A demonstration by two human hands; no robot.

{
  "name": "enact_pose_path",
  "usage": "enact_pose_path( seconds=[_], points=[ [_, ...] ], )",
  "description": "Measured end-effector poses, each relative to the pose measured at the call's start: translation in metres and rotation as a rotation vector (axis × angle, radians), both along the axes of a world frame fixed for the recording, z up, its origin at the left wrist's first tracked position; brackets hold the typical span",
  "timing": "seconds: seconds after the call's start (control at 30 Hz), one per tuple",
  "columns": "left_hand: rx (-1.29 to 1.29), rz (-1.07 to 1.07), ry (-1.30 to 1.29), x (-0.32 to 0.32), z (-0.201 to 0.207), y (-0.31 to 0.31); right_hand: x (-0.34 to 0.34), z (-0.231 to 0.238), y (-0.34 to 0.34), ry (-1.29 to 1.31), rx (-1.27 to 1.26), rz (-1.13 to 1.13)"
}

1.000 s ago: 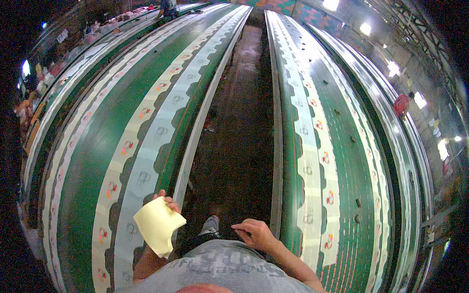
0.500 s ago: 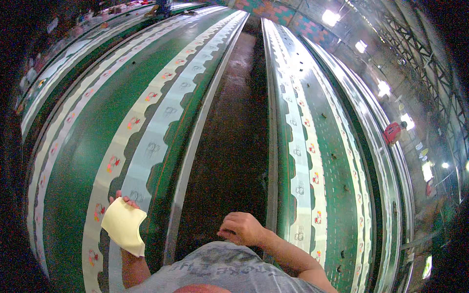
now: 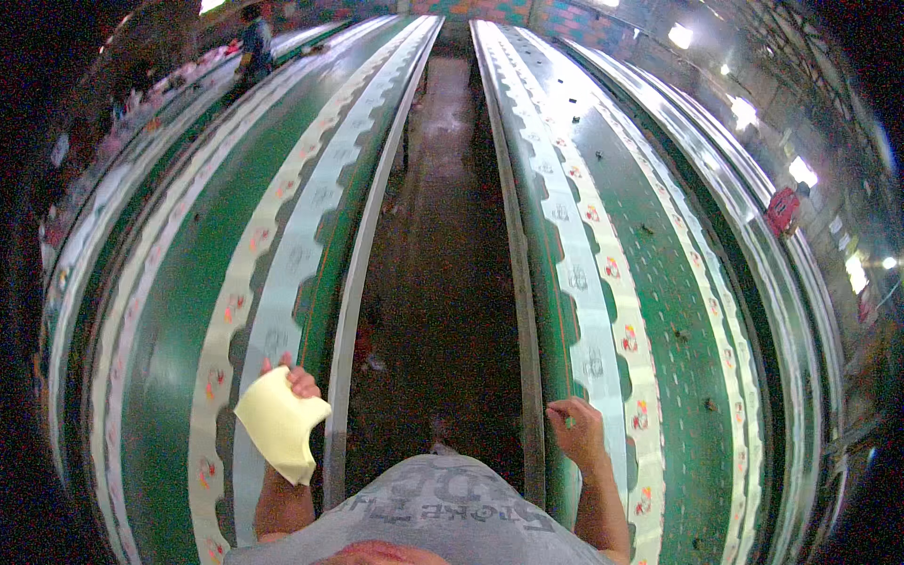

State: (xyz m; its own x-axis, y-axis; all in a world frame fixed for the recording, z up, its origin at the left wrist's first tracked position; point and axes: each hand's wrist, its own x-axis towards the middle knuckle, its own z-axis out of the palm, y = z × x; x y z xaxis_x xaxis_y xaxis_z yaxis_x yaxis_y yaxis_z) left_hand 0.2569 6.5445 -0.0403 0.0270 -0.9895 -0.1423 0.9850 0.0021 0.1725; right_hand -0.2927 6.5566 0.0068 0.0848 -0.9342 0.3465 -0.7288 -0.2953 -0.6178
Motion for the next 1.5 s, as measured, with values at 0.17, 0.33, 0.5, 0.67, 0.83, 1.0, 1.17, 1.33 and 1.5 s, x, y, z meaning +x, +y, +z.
enact_pose_path(
  seconds=[0.17, 0.33, 0.5, 0.67, 0.83, 1.0, 1.17, 1.33, 1.5],
  points=[
    [-0.041, -0.133, -0.132, -0.031, 0.040, -0.144, -0.036, 0.004, -0.129, -0.044, -0.056, -0.075],
    [-0.119, -0.188, -0.099, -0.034, 0.030, -0.265, -0.036, 0.013, -0.250, -0.003, -0.067, -0.036],
    [-0.060, -0.131, -0.099, -0.020, 0.013, -0.386, -0.018, 0.021, -0.418, 0.023, -0.083, 0.093],
    [-0.037, -0.090, -0.123, -0.003, 0.021, -0.554, 0.036, 0.064, -0.632, 0.067, -0.210, 0.319],
    [-0.170, -0.130, -0.076, 0.000, 0.033, -0.746, 0.068, 0.099, -0.802, 0.164, -0.227, 0.407],
    [-0.132, -0.210, -0.017, -0.027, 0.067, -0.932, 0.037, 0.078, -0.937, 0.118, -0.097, 0.245],
    [-0.191, -0.252, -0.009, -0.045, 0.076, -1.119, -0.019, 0.041, -1.059, 0.017, 0.002, -0.091],
    [-0.139, -0.271, -0.040, -0.048, 0.082, -1.297, -0.059, 0.024, -1.232, 0.093, -0.055, -0.169],
    [-0.069, -0.235, -0.133, -0.040, 0.121, -1.430, -0.016, 0.026, -1.438, -0.006, -0.170, -0.049]
  ],
)
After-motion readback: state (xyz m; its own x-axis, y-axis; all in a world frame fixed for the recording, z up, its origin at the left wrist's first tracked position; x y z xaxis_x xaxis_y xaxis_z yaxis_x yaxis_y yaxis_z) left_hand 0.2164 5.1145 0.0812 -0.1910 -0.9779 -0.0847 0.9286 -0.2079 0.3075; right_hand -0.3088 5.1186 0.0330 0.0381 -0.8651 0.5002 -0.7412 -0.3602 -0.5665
